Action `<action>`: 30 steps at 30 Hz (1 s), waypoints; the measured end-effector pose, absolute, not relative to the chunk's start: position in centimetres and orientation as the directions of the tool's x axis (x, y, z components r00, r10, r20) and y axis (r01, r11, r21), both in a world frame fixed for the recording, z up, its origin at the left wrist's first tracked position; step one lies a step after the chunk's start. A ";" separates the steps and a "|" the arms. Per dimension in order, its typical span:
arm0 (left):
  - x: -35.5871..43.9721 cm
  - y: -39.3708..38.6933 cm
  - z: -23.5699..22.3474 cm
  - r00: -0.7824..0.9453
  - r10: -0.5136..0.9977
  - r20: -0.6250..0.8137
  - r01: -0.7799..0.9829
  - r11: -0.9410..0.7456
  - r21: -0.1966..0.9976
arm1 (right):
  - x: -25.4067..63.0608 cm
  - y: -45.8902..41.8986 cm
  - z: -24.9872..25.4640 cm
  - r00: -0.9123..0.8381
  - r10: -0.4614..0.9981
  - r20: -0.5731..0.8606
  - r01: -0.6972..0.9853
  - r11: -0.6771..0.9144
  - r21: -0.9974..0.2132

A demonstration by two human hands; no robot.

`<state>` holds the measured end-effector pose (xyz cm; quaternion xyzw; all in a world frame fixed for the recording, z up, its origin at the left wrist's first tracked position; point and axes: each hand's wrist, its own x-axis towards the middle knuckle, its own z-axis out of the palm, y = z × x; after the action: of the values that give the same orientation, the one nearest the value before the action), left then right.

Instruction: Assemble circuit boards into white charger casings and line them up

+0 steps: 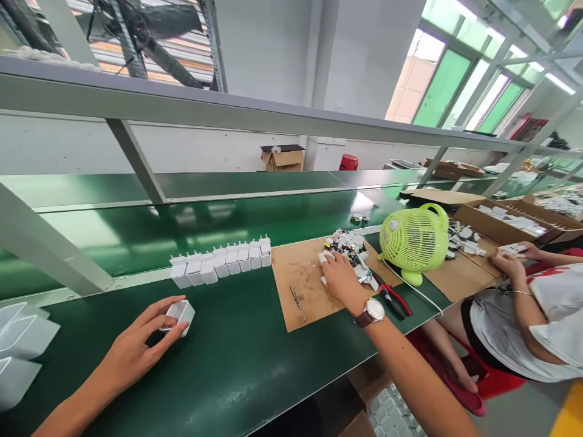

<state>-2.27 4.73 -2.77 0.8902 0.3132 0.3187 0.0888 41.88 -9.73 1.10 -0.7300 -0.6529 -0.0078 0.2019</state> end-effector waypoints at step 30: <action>-3.5 3.5 -3.1 0.580 0.631 0.516 0.443 -0.775 0.450 | 39.7 -7.6 0.7 -0.186 0.962 0.200 0.982 0.174 0.077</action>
<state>-3.55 3.48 -3.15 0.8780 0.3057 0.3417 0.1373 39.71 -7.65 0.69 -0.6358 -0.7643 -0.0940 0.0526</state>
